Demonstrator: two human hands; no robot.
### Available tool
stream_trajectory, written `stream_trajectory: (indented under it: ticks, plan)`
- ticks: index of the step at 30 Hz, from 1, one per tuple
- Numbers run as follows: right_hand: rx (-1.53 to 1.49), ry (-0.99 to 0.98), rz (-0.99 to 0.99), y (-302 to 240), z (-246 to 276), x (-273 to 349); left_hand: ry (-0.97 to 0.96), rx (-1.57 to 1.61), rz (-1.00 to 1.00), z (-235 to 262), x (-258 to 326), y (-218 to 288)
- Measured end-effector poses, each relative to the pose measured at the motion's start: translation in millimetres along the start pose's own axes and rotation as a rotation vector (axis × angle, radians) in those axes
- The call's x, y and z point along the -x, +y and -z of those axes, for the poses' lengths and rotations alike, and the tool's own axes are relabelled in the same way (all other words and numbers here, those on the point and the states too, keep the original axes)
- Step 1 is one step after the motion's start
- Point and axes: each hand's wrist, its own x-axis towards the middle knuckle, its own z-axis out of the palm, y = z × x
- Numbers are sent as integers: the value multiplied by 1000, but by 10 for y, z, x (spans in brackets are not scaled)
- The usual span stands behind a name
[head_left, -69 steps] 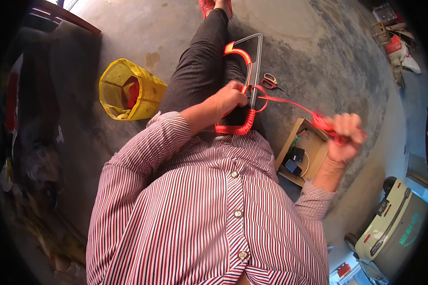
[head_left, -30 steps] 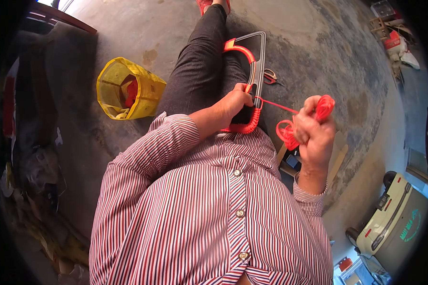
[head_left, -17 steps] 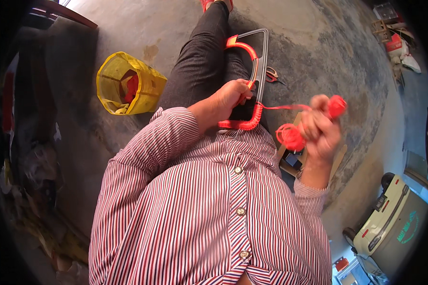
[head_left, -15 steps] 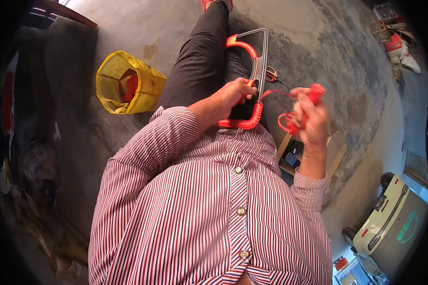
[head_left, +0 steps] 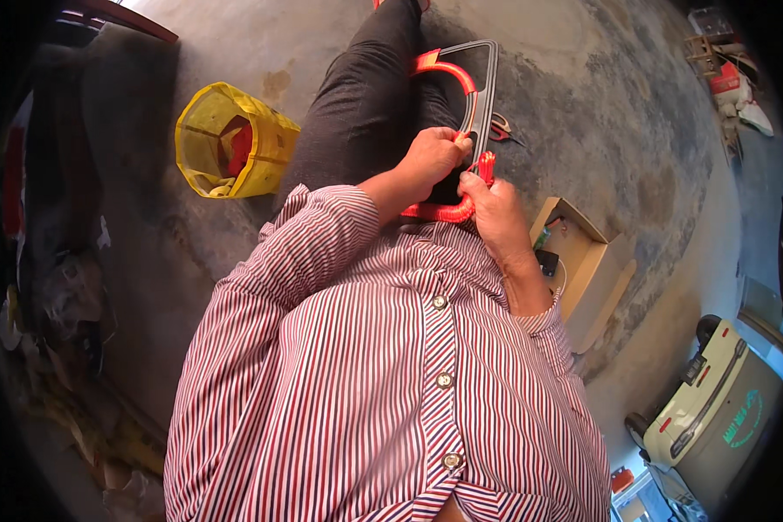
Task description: Wrapping a red rope tightly around a red metal frame in a workshop setting.
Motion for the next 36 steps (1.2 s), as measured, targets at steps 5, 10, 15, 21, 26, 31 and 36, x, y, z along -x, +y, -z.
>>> stream_trajectory:
  ticks: [5,10,15,21,26,31,36]
  plan:
    - [173,23,51,-108,-34,138,69,-59,-72,102,-323,-28]
    - [-475,-30,-70,-344,387,280,-78,24,-27,243,-310,41]
    - [-661,-9,229,-820,757,473,-126,15,-17,290,-344,27]
    - [-663,-105,347,-1192,853,705,292,-816,-687,148,69,212]
    - [-233,-285,651,-1067,858,402,-73,-918,-791,-90,489,610]
    - [784,-58,485,-322,603,-308,313,-804,-470,302,61,342]
    - [561,-40,345,-94,113,-500,156,-873,-289,207,170,169]
